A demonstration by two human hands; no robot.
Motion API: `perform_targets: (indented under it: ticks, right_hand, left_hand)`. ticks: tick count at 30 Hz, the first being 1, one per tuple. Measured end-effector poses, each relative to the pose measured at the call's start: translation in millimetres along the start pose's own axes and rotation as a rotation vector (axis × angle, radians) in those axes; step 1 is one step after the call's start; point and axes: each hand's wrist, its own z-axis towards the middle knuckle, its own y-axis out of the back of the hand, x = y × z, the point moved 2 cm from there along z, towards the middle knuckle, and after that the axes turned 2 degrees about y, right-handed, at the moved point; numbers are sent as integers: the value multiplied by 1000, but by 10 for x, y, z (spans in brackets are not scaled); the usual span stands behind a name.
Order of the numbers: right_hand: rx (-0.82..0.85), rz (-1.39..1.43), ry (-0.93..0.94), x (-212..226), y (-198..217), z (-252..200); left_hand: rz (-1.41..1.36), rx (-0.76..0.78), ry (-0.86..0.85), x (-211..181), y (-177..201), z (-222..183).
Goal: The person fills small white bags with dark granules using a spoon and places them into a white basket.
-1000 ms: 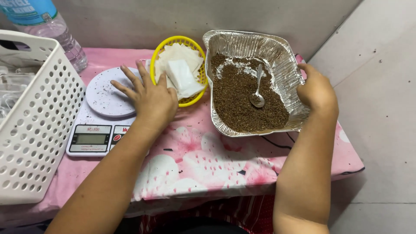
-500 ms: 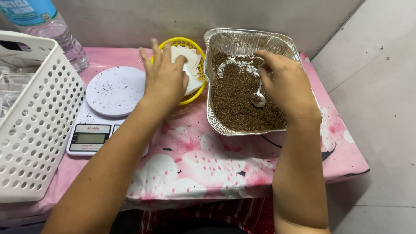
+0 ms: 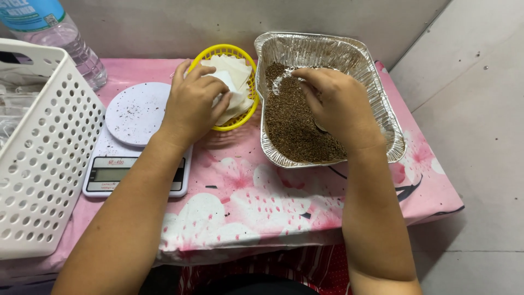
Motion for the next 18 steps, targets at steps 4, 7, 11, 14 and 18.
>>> perform_targets:
  ticks: [4, 7, 11, 14, 18]
  right_hand:
    - [-31, -42, 52, 101, -44, 23]
    - [-104, -53, 148, 145, -109, 37]
    - [-176, -109, 261, 319, -174, 56]
    - [-189, -119, 310, 323, -309, 49]
    - [-178, -148, 301, 350, -417, 40]
  left_hand:
    - [-54, -58, 125, -9, 178, 80]
    - [-237, -109, 258, -71, 272, 151]
    - [-276, -98, 153, -327, 311, 179]
    - [-228, -75, 63, -468, 279, 188]
    - [-228, -47, 41, -520, 375, 203]
